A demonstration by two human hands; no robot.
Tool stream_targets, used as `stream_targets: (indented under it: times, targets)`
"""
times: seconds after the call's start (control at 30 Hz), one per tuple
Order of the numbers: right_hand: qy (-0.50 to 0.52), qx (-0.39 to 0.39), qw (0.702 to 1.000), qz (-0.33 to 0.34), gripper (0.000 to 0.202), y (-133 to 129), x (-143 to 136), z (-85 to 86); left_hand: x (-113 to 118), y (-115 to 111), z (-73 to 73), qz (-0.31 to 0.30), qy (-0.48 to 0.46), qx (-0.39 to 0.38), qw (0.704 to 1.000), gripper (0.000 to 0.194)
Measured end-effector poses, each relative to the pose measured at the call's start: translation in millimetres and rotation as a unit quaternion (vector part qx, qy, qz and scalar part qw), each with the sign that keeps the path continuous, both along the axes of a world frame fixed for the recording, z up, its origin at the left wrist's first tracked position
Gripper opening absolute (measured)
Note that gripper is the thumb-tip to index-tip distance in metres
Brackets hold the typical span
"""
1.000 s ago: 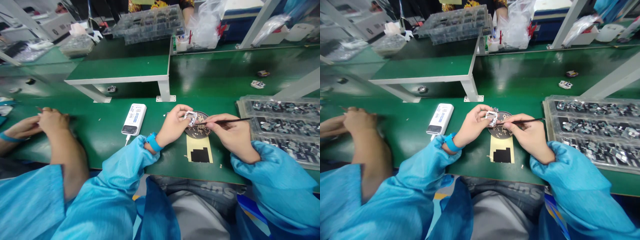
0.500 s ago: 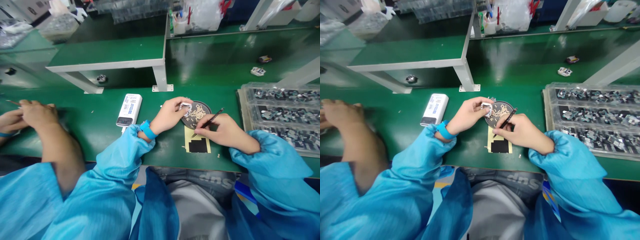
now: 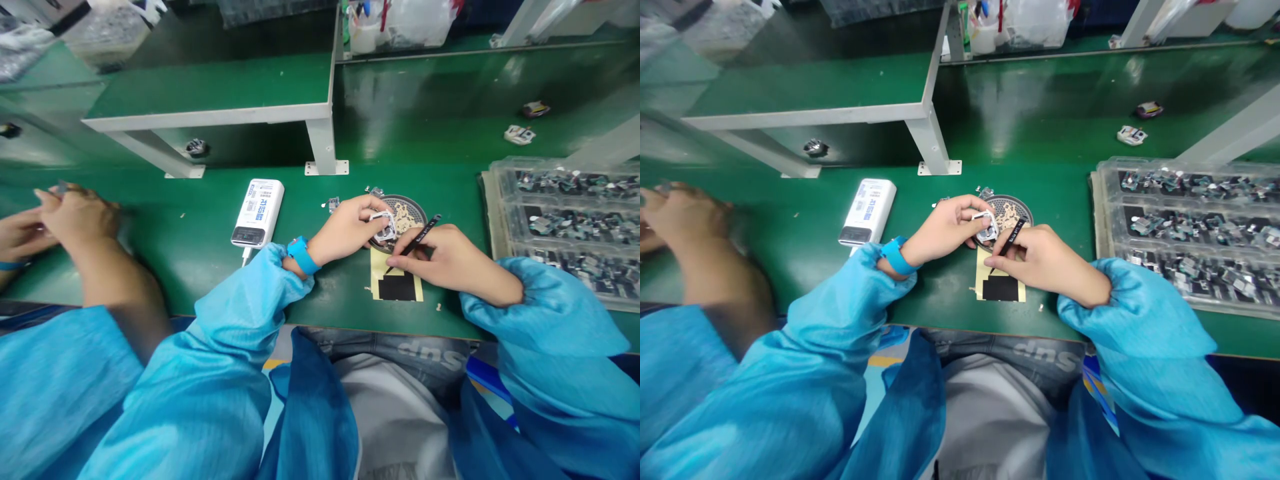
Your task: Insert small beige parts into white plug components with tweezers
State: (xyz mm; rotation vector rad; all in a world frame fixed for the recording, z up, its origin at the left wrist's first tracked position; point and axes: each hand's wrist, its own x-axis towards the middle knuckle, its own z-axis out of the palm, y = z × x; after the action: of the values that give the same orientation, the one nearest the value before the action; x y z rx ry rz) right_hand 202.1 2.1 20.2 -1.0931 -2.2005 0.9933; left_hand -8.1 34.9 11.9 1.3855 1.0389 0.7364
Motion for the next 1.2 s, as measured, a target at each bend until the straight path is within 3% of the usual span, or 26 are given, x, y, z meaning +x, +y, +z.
stream_targets:
  times: [0.27, 0.4, 0.53, 0.73, 1.2]
  targets:
    - [0.018, -0.01, 1.0, -0.008, 0.017, -1.9, 1.5, 4.0, 0.2, 0.0, 0.4, 0.004, 0.014, 0.009, 1.0, 0.016]
    - [0.103, 0.032, 0.991, -0.081, 0.018, -3.9, 4.7, 8.9, -0.4, 0.7, 0.1, 0.004, 0.013, 0.012, 1.0, 0.019]
    - [0.193, 0.123, 0.955, -0.189, 0.015, -4.3, 5.8, 7.5, 0.4, 0.2, 2.5, 0.015, 0.002, 0.031, 0.999, 0.015]
    - [0.175, 0.208, 0.927, -0.257, 0.014, -0.8, 5.3, 0.9, 3.2, -1.2, -2.5, 0.028, -0.039, 0.036, 0.998, 0.016]
    - [0.159, 0.201, 0.945, -0.203, 0.009, 3.9, 2.5, -4.3, 4.2, -2.5, -7.3, 0.023, -0.049, 0.023, 0.998, 0.023]
